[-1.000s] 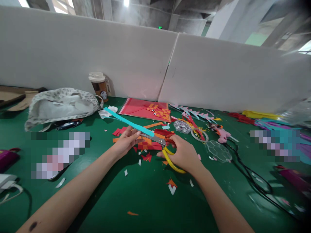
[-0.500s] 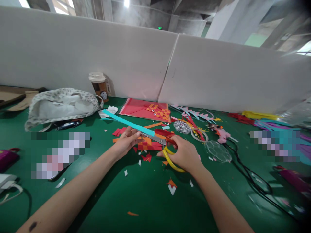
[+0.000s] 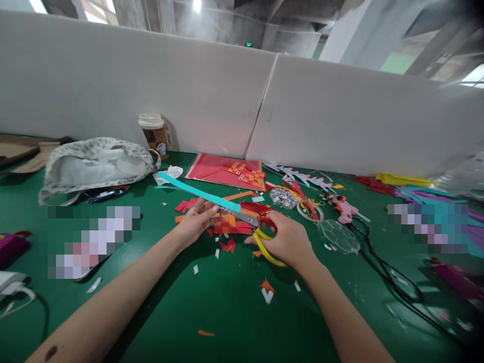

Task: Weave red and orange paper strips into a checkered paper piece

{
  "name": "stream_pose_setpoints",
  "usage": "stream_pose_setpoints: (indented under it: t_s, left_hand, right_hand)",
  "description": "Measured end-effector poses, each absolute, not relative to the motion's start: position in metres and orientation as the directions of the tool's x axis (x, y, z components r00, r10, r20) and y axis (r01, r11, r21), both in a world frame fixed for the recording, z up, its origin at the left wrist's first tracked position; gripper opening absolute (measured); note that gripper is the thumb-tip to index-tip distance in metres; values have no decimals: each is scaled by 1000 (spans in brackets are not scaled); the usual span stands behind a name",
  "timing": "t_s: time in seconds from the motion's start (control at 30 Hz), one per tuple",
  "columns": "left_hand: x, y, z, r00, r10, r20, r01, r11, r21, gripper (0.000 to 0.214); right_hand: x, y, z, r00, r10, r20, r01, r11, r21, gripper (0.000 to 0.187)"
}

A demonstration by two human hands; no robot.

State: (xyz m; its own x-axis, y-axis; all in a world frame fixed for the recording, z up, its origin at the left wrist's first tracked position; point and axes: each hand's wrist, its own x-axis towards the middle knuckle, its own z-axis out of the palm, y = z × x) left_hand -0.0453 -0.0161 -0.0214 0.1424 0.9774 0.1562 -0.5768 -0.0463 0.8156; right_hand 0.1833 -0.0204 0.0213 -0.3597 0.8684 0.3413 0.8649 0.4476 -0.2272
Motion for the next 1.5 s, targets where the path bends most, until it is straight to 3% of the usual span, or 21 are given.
stream_pose_setpoints:
  t_s: [0.43, 0.7, 0.97, 1.17, 1.33, 1.5]
  left_hand:
    - [-45, -15, -24, 124, 982, 140, -545, -50, 837, 14]
    - [-47, -11, -20, -31, 989, 143, -353, -145, 924, 19]
    - [-44, -14, -17, -119, 980, 160, -236, -185, 954, 21]
    - [-43, -22, -6, -90, 978, 189, -242, -206, 948, 17]
    - [-42, -23, -5, -66, 972, 225, -242, -234, 941, 16]
    - [-42, -24, -4, -64, 975, 212, -216, -221, 951, 19]
  right_hand:
    - [184, -19, 18, -368, 846, 386, 866, 463, -188, 39]
    - [185, -19, 19, -346, 860, 376, 863, 449, -233, 35]
    - [184, -15, 20, -370, 929, 21, 773, 321, -547, 41]
    - [186, -18, 23, -516, 814, -266, 588, 112, -801, 38]
    - [188, -21, 24, -620, 710, -332, 446, -28, -894, 48]
    - [186, -24, 27, -602, 697, -389, 460, -95, -883, 52]
